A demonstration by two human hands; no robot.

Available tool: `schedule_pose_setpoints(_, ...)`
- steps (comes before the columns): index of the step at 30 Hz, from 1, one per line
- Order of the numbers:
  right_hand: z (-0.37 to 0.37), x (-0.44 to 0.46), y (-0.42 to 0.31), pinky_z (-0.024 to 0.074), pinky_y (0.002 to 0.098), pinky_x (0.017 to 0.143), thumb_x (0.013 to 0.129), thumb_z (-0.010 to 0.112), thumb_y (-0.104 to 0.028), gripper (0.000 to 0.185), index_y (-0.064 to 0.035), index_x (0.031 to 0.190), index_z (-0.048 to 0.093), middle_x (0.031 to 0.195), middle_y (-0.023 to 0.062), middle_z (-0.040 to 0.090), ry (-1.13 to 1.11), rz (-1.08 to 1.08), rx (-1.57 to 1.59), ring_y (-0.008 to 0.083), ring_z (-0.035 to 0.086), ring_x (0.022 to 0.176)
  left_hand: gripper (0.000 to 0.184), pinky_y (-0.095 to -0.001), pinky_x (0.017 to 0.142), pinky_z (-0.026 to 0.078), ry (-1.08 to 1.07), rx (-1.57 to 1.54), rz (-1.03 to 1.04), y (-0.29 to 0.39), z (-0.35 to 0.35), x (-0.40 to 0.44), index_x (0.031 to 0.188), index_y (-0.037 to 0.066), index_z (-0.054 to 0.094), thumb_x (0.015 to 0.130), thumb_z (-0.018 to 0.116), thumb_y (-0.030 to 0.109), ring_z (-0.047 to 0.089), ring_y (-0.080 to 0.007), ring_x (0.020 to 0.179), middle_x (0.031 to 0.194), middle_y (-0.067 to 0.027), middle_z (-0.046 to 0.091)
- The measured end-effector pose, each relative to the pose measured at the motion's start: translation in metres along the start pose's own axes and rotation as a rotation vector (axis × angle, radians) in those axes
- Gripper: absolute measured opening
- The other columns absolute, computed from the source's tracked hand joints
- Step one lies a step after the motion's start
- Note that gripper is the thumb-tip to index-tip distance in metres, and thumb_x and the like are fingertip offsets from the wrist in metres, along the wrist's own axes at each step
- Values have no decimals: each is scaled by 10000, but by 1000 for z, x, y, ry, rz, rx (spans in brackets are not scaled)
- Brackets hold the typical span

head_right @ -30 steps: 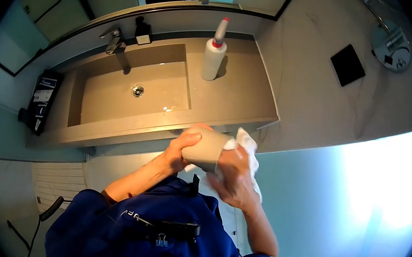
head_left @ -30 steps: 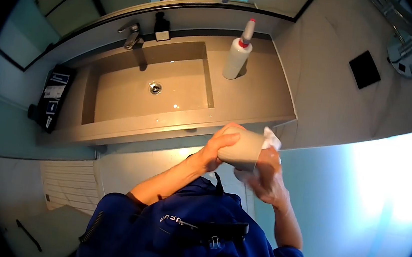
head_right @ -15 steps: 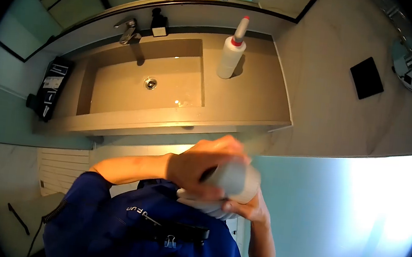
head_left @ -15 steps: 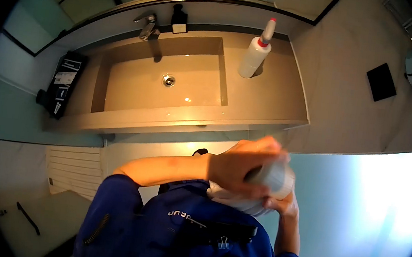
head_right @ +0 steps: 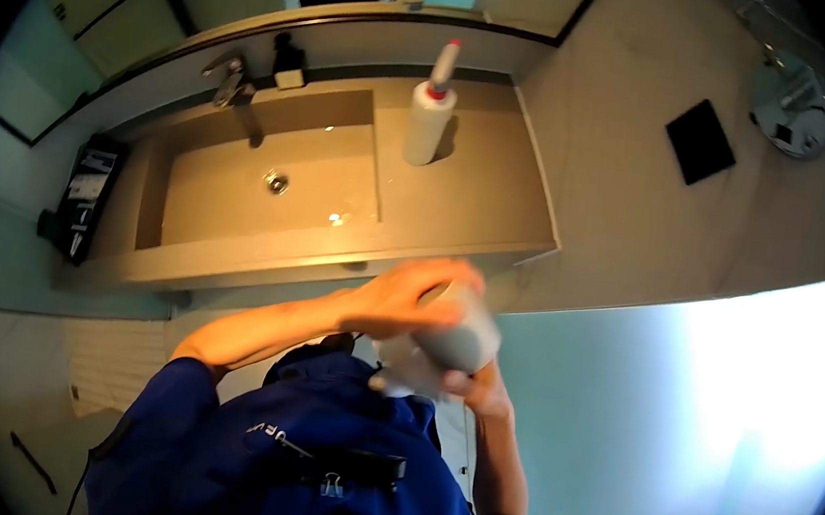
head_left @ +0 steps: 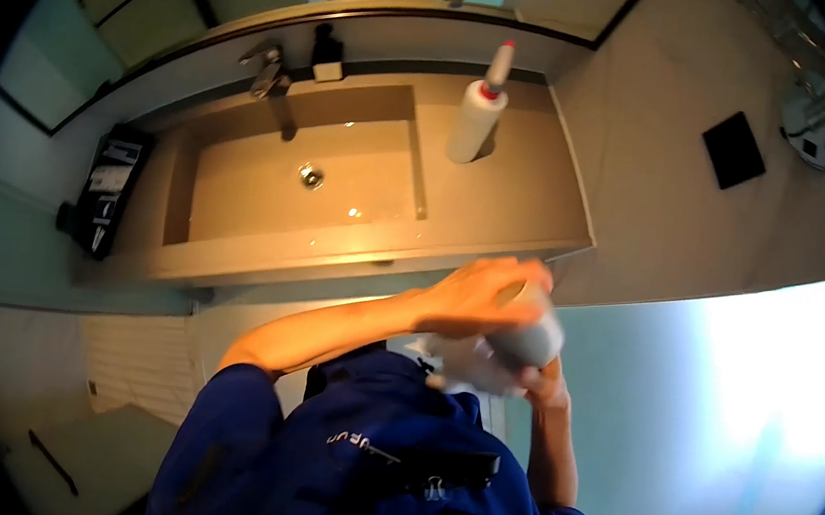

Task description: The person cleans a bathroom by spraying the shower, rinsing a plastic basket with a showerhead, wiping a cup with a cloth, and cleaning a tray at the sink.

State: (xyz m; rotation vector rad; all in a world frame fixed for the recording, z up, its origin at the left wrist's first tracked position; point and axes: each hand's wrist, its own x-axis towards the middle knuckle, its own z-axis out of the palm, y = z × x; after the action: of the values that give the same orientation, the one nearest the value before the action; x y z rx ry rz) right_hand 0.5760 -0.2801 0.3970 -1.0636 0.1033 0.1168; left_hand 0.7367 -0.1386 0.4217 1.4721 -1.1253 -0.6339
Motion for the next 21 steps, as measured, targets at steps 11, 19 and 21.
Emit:
schedule_pose_setpoints(11, 27, 12, -28, 468, 376, 817, 640, 767, -226, 530, -84, 1109, 563, 1055, 132, 588, -204, -199, -457, 303, 586, 912, 449, -333, 612, 479, -31, 133, 525, 14, -5, -3, 1114, 41, 498, 844, 499, 400, 573, -212, 736, 927, -102, 579)
schedule_pose_setpoints(19, 9, 30, -41, 488, 329, 720, 636, 777, -162, 501, -89, 1090, 579, 1068, 105, 586, -212, -273, -1295, 234, 600, 903, 494, -256, 398, 418, 286, -931, -648, 7, 13, -17, 1038, 67, 534, 811, 461, 500, 562, -183, 563, 851, -98, 586)
schedule_pose_setpoints(21, 17, 37, -37, 472, 317, 784, 654, 769, -139, 515, -72, 1118, 558, 1027, 111, 589, -94, -118, -839, 205, 585, 933, 436, -309, 500, 453, 312, -223, -30, -5, 4, -11, 1045, 62, 545, 787, 523, 413, 573, -237, 687, 930, -136, 560)
